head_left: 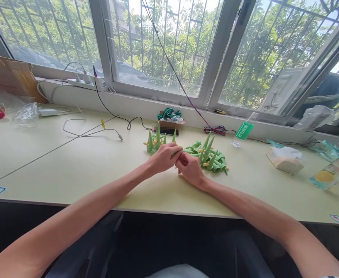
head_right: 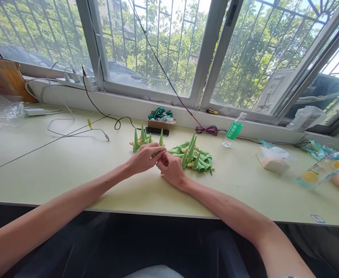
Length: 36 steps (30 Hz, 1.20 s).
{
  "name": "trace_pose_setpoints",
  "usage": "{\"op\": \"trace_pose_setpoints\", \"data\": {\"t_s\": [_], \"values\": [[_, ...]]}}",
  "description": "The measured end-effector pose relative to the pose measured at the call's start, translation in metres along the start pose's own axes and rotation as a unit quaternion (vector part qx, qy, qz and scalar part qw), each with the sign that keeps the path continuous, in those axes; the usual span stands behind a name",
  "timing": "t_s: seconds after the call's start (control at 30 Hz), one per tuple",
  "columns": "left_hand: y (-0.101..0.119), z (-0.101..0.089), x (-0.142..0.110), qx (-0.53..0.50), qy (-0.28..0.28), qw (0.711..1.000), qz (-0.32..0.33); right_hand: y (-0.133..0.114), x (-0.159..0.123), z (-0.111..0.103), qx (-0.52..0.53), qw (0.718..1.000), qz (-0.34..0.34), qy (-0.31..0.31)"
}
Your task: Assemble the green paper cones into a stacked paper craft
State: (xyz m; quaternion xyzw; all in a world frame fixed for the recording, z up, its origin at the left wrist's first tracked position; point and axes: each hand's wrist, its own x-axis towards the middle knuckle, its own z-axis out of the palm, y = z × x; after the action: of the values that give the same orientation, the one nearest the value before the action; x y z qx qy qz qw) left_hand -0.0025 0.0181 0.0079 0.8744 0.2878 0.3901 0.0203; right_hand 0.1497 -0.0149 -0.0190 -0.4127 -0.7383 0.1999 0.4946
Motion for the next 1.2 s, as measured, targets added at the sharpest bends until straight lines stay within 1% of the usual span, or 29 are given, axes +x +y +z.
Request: {"op": "trace_pose_setpoints", "data": {"t_s": [0.3, 0.67, 0.8, 0.97, 1.2], "values": [[-0.0015, 0.001, 0.0006, -0.002, 0.009, 1.0, -0.01, -0.0021, -0.0008, 0.0001, 0.034, 0.999, 0.019, -0.008], [-0.0046, 0.0044, -0.0015, 0.007, 0.016, 1.0, -0.011, 0.0005, 0.001, 0.0016, 0.037, 0.999, 0.011, -0.006], [-0.0058, 0.006, -0.0019, 0.004, 0.023, 1.0, -0.014, 0.0033, 0.001, 0.001, 0.071, 0.997, 0.019, -0.019], [-0.0041, 0.0069, -0.0017, 0.003, 0.027, 1.0, -0.016, 0.0057, 0.0005, 0.0011, 0.097, 0.995, 0.024, -0.022], [-0.0005, 0.0056, -0.0008, -0.004, 0.026, 0.999, -0.018, 0.0044, 0.0, 0.0019, 0.095, 0.995, 0.018, -0.019]]}}
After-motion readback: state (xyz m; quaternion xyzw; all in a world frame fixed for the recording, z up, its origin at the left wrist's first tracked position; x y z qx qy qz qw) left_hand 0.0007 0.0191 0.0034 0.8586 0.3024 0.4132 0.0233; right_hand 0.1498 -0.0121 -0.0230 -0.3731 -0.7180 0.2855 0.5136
